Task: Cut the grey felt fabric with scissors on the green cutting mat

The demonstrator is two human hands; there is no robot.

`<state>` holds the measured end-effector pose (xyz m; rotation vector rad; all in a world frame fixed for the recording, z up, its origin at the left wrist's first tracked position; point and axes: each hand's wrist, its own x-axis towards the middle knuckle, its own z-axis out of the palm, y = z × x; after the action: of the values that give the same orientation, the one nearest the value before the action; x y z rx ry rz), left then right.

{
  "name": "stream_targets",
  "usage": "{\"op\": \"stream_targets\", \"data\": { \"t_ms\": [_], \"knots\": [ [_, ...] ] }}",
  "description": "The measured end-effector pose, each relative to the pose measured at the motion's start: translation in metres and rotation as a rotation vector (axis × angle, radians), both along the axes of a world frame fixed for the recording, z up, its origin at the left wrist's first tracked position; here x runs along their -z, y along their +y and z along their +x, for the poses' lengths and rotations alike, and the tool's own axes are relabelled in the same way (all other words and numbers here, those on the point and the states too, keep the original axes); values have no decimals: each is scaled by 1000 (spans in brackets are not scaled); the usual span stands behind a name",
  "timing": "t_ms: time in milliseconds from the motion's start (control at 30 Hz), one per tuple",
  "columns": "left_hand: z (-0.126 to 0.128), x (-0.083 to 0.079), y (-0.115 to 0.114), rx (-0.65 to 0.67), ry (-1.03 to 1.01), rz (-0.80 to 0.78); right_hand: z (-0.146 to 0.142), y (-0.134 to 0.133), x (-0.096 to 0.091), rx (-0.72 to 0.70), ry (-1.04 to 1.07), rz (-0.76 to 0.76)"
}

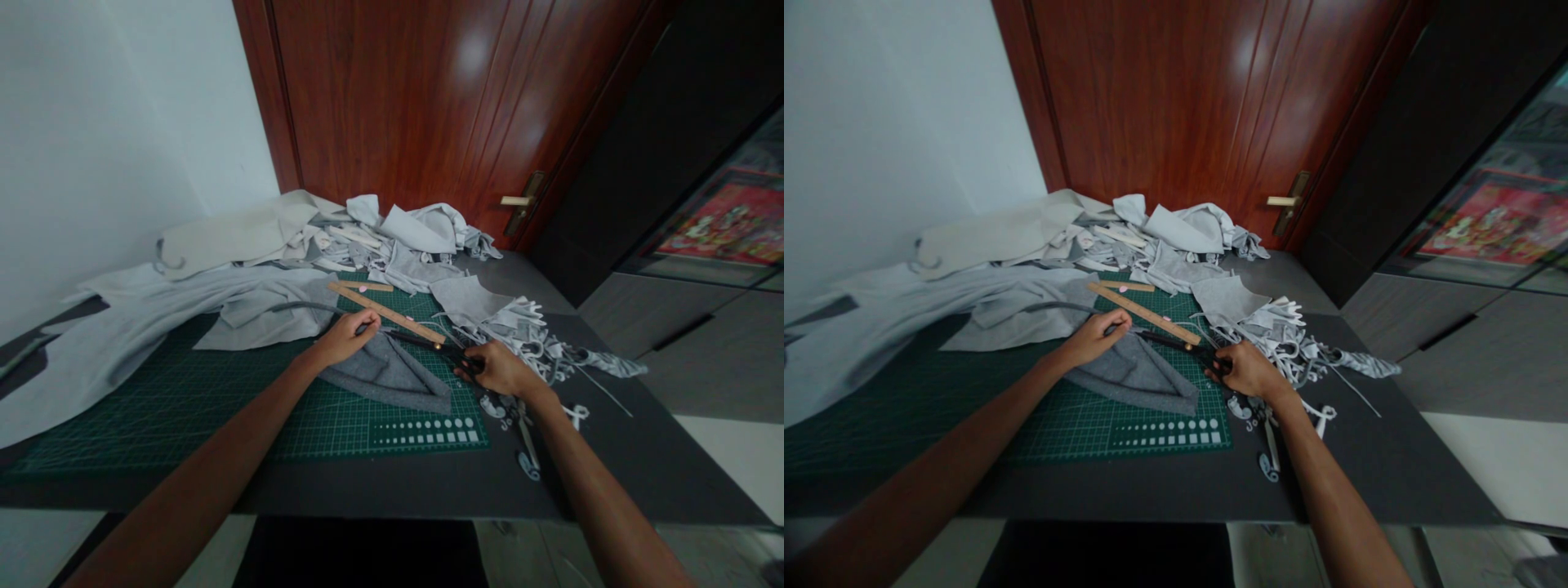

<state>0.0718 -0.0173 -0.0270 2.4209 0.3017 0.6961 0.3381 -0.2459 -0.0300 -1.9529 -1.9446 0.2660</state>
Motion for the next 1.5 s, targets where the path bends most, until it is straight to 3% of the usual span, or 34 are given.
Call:
{"op": "stream_targets", "data": {
  "t_ms": [1500],
  "knots": [
    [2, -2, -1, -12, 7, -41, -4, 0, -7, -7, 1, -41]
  ]
}}
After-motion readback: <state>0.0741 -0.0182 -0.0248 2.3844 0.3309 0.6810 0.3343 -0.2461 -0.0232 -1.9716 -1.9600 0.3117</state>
